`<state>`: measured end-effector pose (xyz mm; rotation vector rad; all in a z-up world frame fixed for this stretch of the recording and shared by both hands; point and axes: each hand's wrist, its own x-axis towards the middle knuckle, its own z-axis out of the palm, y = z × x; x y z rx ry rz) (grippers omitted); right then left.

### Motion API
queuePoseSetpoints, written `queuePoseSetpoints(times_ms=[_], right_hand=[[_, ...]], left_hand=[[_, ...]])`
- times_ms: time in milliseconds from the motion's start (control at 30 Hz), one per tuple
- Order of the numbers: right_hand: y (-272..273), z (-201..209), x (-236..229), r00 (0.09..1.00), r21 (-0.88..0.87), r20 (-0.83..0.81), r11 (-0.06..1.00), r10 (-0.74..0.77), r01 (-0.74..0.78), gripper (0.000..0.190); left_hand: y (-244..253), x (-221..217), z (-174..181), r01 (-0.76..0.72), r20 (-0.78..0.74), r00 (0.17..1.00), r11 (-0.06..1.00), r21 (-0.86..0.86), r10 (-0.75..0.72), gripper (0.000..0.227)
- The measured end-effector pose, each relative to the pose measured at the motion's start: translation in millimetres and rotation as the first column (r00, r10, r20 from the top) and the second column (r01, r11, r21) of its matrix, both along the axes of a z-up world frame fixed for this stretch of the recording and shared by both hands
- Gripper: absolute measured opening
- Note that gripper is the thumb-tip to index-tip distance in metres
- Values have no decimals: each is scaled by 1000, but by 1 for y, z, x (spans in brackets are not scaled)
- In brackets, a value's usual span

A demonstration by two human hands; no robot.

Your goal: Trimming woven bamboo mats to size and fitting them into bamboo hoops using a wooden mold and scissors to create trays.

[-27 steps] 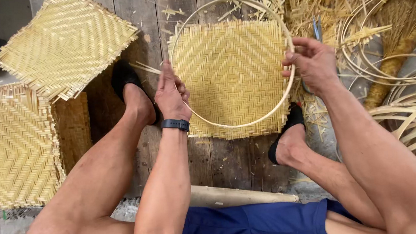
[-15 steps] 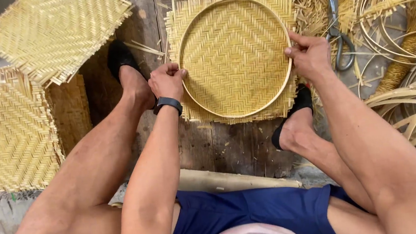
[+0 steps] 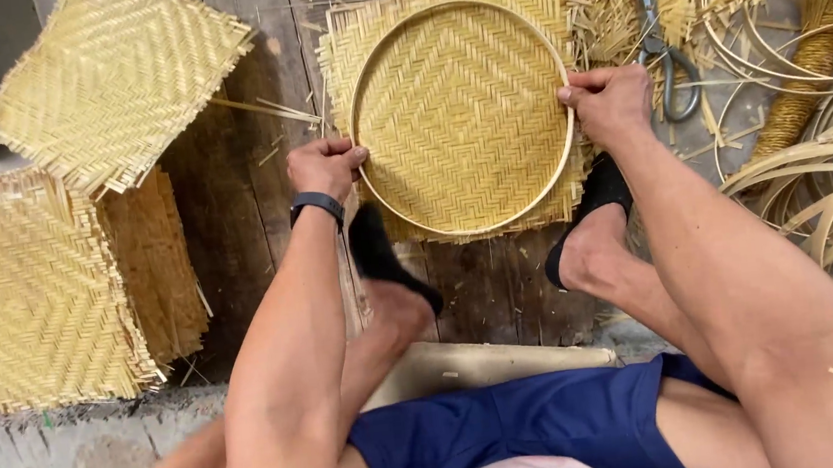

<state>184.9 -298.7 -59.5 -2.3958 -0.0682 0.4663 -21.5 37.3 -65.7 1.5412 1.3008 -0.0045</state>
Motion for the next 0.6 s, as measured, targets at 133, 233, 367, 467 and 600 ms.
queuePoseSetpoints(times_ms=[133,233,367,467,600], right_hand=[[-3,-7,-4,1000,47,28,999,12,-13,25],[3,-4,12,998,62,58,998,8,-12,26],[-1,1,5,999,20,-9,999,35,-35,28],[-6,-8,13,997,54,-49,997,51,-49,28],[-17,-30,19,996,110,-63,992,67,-60,28]], left_hand=[[9,-12,-13,162,8,986,971,174,-166,27],[27,4,-36,200,58,976,970,142,-209,29],[19,-3,-23,103,44,994,990,-96,-99,25],[20,2,-21,111,32,993,993,-48,-110,24],[22,3,-28,123,85,989,992,-11,-122,21]])
